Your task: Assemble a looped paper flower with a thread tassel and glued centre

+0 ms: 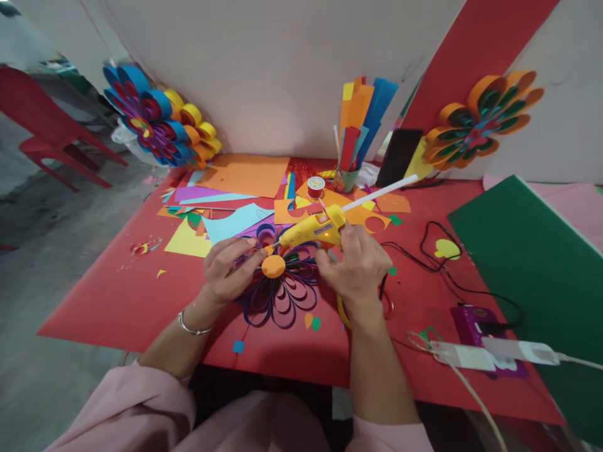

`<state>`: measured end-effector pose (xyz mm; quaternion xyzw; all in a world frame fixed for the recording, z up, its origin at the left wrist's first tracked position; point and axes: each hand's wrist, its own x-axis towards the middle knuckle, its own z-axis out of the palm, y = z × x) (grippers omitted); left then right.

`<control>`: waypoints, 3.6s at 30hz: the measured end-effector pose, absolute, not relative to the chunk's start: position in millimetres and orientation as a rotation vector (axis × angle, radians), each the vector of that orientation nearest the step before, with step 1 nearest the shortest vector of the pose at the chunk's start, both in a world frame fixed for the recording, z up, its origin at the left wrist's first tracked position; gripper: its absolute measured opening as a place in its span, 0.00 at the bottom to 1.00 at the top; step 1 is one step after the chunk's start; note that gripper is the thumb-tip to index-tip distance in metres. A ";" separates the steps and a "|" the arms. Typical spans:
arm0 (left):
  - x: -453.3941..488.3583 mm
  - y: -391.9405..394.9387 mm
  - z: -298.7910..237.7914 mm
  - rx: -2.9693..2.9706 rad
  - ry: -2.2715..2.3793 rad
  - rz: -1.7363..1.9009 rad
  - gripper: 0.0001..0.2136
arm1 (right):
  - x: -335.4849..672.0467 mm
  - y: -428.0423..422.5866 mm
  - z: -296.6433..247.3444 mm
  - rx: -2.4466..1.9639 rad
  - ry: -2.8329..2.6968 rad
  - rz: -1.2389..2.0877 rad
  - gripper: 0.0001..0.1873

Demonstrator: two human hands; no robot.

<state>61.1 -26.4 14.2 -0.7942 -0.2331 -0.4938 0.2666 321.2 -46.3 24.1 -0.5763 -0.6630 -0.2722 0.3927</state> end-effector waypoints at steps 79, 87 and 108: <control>68.3 -29.8 19.0 -2.293 -0.846 -1.690 0.14 | 362.6 -45.4 29.1 -2.061 -1.457 -0.368 0.31; 61.8 -25.1 28.0 -2.649 -1.515 -1.968 0.02 | 399.4 -37.5 4.0 -2.409 -1.442 -0.043 0.24; 52.9 -9.0 16.7 -2.948 -1.827 -1.196 0.06 | 356.7 -20.8 -9.6 -1.943 -1.635 -0.204 0.23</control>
